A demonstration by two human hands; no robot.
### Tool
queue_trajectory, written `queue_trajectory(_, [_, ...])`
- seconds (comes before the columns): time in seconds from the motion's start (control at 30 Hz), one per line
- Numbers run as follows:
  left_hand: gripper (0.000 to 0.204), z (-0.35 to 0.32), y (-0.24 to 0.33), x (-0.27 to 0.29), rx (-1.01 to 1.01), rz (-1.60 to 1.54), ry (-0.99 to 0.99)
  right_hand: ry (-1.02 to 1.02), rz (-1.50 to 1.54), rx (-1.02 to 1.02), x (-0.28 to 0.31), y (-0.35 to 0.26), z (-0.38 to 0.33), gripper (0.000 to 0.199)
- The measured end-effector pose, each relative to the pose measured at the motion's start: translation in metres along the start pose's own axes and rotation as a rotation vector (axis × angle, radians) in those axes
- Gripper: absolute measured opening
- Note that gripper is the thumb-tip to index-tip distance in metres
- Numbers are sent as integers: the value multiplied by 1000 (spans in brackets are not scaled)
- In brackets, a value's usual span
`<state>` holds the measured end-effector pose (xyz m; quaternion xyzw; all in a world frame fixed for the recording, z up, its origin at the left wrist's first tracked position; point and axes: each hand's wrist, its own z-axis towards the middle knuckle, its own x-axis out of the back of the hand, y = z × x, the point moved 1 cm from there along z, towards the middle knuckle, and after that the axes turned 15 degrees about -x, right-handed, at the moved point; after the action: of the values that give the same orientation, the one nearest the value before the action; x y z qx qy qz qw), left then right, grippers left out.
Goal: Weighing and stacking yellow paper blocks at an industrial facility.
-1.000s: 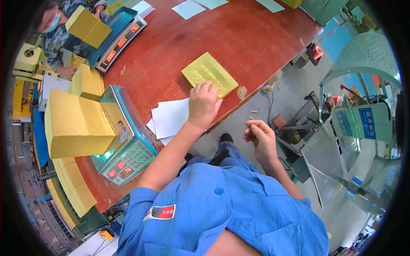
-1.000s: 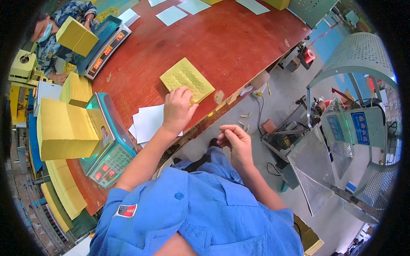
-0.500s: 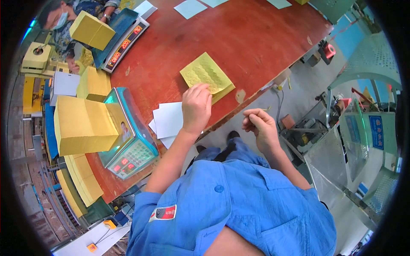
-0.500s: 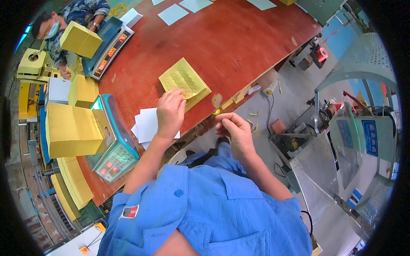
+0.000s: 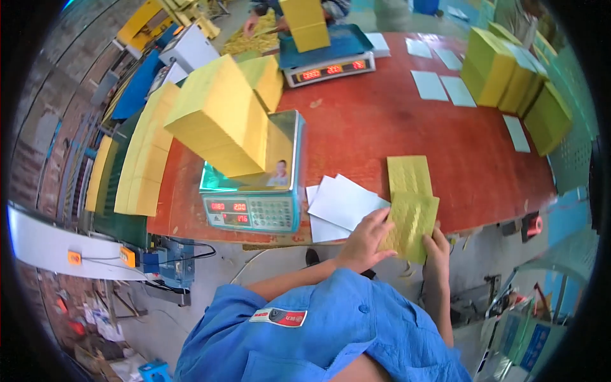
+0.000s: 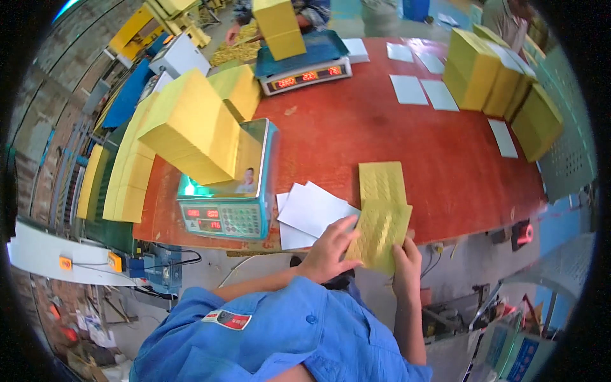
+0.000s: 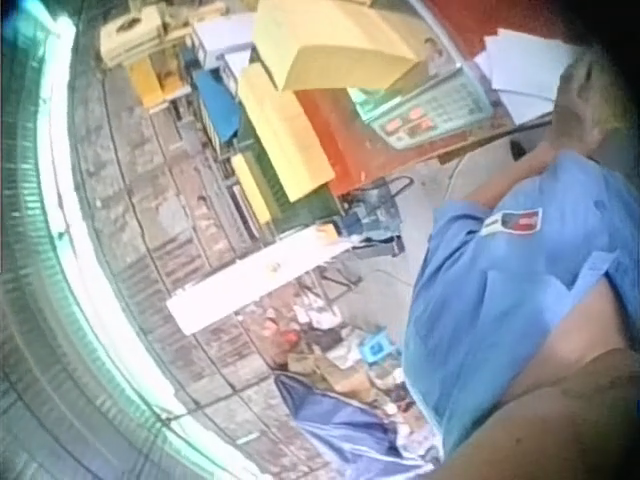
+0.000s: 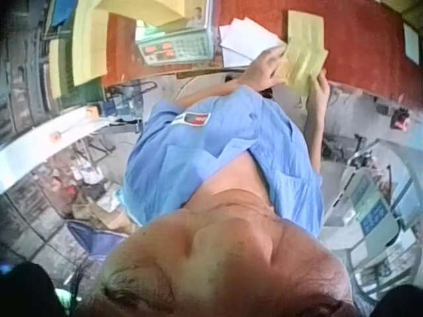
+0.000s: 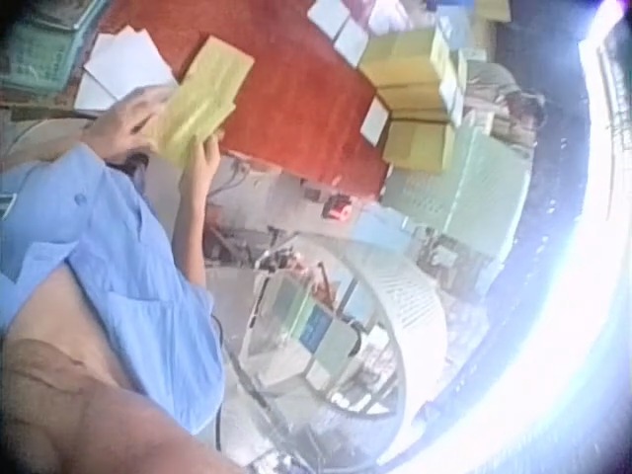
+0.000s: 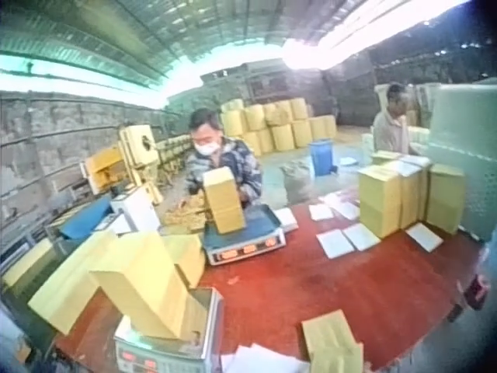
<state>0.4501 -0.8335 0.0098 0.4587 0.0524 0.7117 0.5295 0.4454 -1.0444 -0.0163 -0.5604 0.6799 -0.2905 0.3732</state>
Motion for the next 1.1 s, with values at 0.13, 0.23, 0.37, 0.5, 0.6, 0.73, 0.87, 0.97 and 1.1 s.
queue_trajectory(0.13, [53,-25,-32,37,536,-606,188,-28,57,100,-49,-25,-33,30])
queue_trajectory(0.23, [41,-18,-20,104,697,-920,27,-74,69,185,-94,-45,-52,31])
queue_trajectory(0.37, [37,-26,-12,188,696,-964,218,-227,-36,241,-159,-65,-63,30])
queue_trajectory(0.5, [31,-43,-7,267,628,-936,260,-342,-111,352,-236,-84,-70,29])
queue_trajectory(0.6, [26,-35,-2,327,502,-647,299,-362,-271,547,-292,-117,-77,31])
queue_trajectory(0.73, [25,24,-35,419,318,-440,401,-232,-423,773,-367,-192,-68,41])
queue_trajectory(0.87, [32,64,-92,484,288,-341,331,-339,-208,757,-438,-237,-11,45])
queue_trajectory(0.97, [33,68,-130,484,423,-367,295,-347,-187,678,-450,-237,28,45])
queue_trajectory(1.1, [33,58,-150,479,474,-396,226,-299,-236,619,-450,-231,31,42])
